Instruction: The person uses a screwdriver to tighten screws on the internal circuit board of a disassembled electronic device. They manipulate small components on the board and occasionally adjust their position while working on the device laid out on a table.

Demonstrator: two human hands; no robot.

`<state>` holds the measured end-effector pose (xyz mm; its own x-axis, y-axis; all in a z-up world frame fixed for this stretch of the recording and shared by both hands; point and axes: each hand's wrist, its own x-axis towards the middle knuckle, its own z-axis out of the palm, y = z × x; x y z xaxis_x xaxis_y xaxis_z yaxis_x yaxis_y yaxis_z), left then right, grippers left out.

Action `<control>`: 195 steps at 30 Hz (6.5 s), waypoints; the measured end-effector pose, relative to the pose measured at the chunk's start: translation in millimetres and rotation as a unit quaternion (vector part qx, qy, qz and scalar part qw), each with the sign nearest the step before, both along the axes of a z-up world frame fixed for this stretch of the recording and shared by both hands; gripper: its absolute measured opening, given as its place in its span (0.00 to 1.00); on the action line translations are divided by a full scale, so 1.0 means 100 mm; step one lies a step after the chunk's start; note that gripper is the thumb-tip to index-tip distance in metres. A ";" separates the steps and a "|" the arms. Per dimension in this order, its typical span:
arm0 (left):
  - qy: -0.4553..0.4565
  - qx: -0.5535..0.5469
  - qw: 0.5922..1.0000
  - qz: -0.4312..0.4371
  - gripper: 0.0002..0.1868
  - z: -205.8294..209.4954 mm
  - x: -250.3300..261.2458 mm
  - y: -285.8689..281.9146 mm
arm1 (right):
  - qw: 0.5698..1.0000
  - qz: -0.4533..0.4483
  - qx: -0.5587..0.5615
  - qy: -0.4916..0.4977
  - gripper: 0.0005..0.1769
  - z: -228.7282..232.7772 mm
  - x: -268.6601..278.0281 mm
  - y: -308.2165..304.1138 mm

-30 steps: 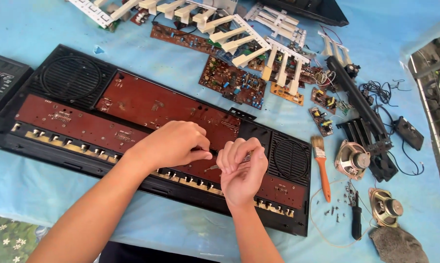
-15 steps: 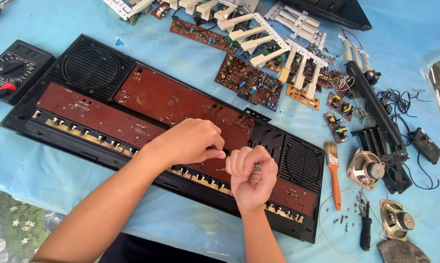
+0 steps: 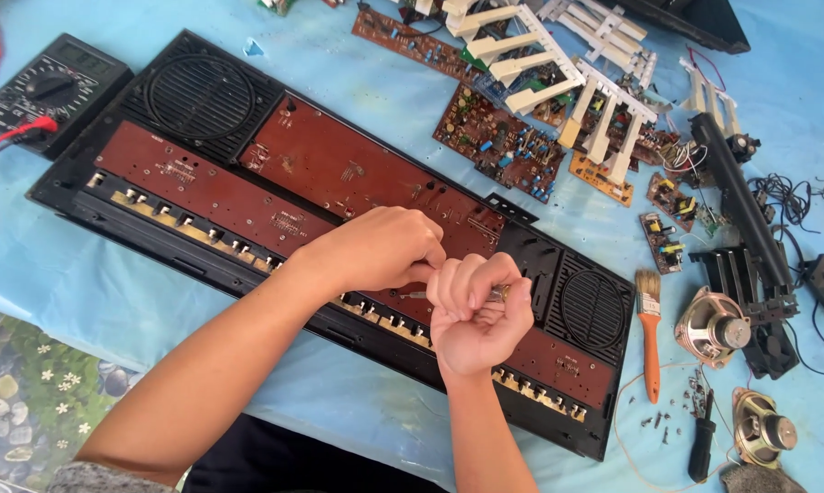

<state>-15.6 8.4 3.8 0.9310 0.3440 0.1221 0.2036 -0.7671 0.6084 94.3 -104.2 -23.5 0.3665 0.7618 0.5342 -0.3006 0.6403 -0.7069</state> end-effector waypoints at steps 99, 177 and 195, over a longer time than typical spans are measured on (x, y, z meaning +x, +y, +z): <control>-0.130 0.251 0.891 0.355 0.58 -0.62 -1.80 -0.07 | 0.981 -0.063 -0.160 -0.090 0.29 0.49 -1.36 0.90; -0.142 0.241 0.897 0.342 0.54 -0.70 -1.84 -0.07 | 0.898 -0.117 -0.217 -0.364 0.24 0.61 -1.42 0.86; -0.108 0.253 0.905 0.324 0.52 -0.64 -1.85 -0.06 | 0.294 -0.143 -0.367 -0.871 0.39 1.41 -1.03 0.83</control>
